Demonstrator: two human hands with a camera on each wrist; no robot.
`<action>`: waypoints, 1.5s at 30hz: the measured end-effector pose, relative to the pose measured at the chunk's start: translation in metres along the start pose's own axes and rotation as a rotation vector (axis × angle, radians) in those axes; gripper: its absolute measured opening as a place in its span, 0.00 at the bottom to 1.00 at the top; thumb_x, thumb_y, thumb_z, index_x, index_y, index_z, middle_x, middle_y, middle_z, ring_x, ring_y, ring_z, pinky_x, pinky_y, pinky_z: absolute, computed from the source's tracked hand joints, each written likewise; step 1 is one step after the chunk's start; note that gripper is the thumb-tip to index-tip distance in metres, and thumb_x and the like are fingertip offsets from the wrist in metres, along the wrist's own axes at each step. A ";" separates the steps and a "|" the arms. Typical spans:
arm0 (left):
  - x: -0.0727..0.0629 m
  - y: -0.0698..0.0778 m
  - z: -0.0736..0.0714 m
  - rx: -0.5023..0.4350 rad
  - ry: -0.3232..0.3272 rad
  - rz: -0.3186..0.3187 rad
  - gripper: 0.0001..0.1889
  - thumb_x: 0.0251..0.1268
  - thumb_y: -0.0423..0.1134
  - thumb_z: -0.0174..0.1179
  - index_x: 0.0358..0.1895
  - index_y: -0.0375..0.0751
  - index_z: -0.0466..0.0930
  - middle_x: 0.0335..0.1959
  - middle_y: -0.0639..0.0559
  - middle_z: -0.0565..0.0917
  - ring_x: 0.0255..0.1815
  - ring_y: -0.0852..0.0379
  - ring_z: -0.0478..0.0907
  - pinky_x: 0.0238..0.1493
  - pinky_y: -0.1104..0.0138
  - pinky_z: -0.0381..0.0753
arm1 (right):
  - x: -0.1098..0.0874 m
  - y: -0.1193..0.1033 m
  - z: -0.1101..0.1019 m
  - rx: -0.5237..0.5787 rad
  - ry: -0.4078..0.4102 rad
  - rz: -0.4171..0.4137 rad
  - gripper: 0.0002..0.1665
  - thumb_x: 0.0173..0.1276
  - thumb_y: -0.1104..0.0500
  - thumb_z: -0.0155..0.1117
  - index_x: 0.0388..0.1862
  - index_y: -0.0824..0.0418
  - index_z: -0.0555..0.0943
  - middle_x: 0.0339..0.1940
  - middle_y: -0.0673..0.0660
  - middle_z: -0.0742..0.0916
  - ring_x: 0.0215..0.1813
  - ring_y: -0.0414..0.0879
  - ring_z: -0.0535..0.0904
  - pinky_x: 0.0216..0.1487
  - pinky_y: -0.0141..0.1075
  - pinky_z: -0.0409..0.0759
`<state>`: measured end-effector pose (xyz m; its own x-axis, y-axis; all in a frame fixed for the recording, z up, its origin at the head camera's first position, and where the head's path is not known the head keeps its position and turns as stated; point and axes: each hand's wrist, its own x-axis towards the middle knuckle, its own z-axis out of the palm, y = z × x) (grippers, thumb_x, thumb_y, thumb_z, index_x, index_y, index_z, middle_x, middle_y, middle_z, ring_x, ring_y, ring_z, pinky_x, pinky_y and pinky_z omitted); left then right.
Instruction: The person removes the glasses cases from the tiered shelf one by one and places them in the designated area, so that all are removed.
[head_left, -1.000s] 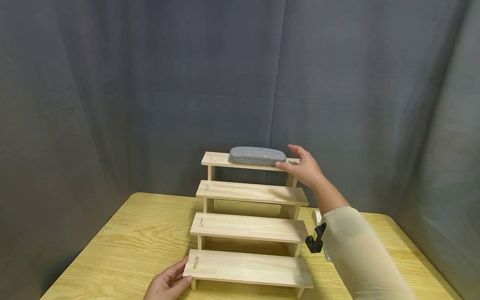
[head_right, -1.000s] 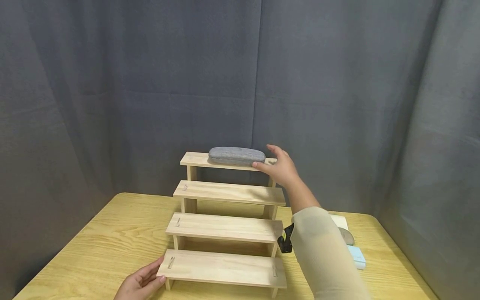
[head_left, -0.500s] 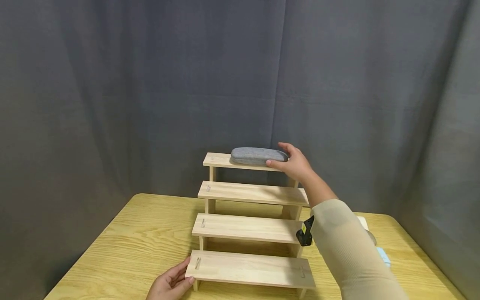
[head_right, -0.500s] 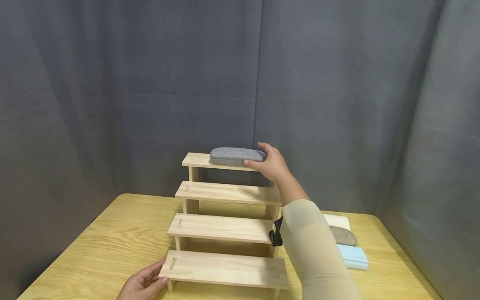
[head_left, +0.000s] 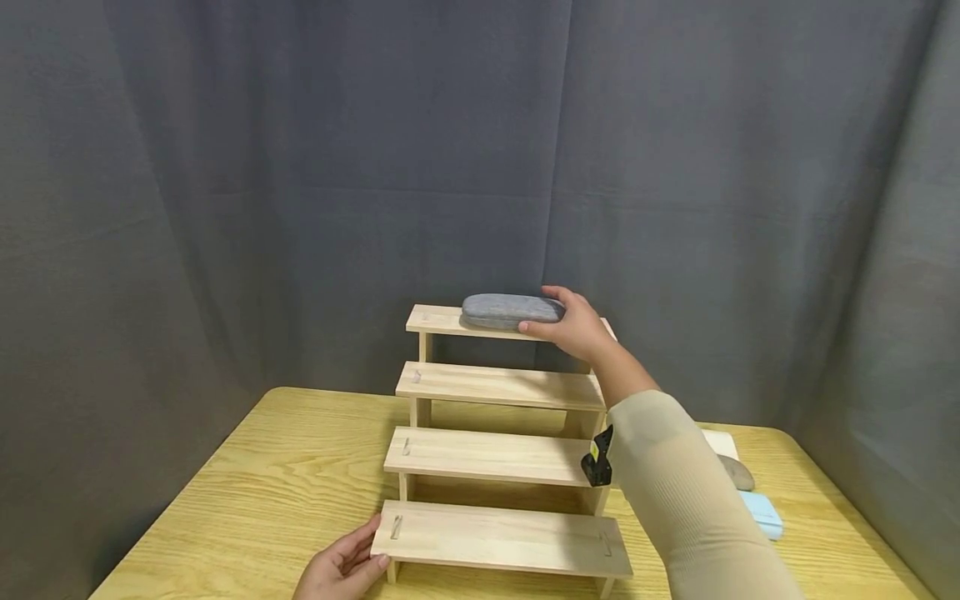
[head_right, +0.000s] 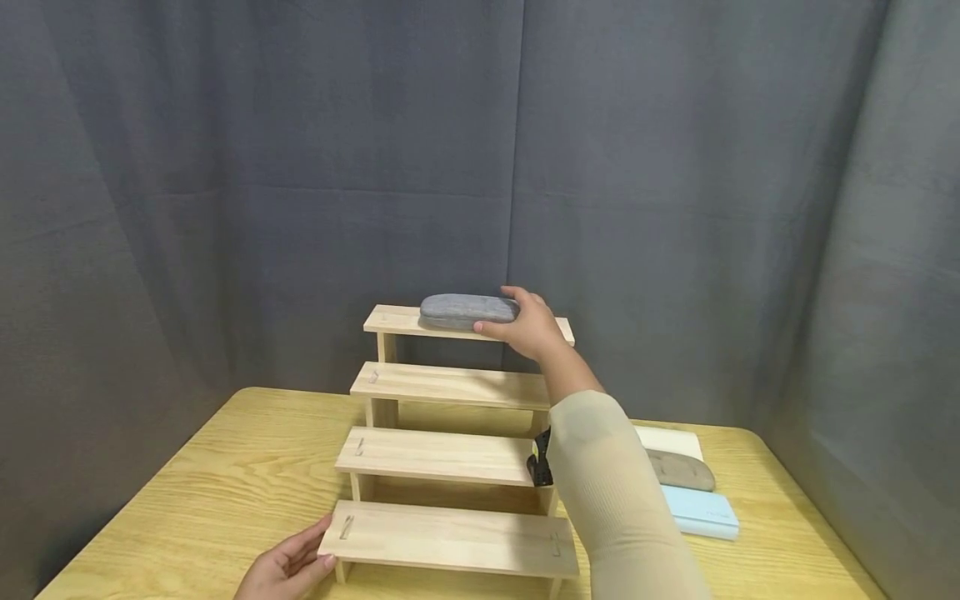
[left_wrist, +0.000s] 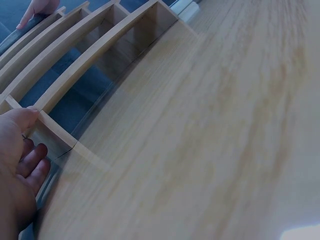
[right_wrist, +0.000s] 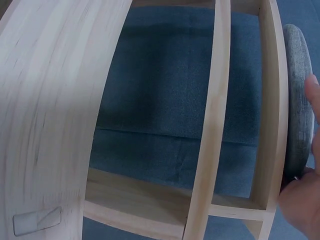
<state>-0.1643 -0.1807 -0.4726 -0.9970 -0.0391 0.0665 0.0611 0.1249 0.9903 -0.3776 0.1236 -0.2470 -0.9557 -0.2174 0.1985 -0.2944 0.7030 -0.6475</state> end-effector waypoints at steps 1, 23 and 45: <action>0.000 0.000 0.000 -0.002 -0.004 0.002 0.34 0.61 0.36 0.68 0.66 0.19 0.66 0.62 0.25 0.74 0.59 0.44 0.79 0.50 0.73 0.82 | 0.000 0.000 0.000 -0.004 0.005 0.001 0.51 0.62 0.38 0.69 0.78 0.52 0.58 0.79 0.63 0.58 0.79 0.60 0.52 0.76 0.59 0.58; 0.002 -0.003 -0.002 -0.034 -0.039 -0.003 0.36 0.62 0.37 0.67 0.67 0.17 0.62 0.62 0.23 0.72 0.59 0.44 0.78 0.50 0.73 0.82 | 0.002 0.002 0.009 -0.046 0.033 -0.004 0.48 0.63 0.38 0.69 0.76 0.54 0.63 0.74 0.64 0.66 0.73 0.61 0.63 0.72 0.55 0.66; 0.005 -0.004 -0.001 -0.079 -0.060 -0.006 0.40 0.61 0.41 0.68 0.68 0.17 0.61 0.64 0.22 0.70 0.61 0.41 0.76 0.52 0.72 0.82 | -0.008 -0.002 0.008 0.034 0.082 0.000 0.45 0.61 0.41 0.72 0.74 0.50 0.66 0.74 0.61 0.65 0.76 0.60 0.59 0.73 0.56 0.64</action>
<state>-0.1695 -0.1819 -0.4757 -0.9983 0.0202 0.0552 0.0561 0.0461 0.9974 -0.3696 0.1187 -0.2533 -0.9529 -0.1606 0.2572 -0.2958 0.6795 -0.6714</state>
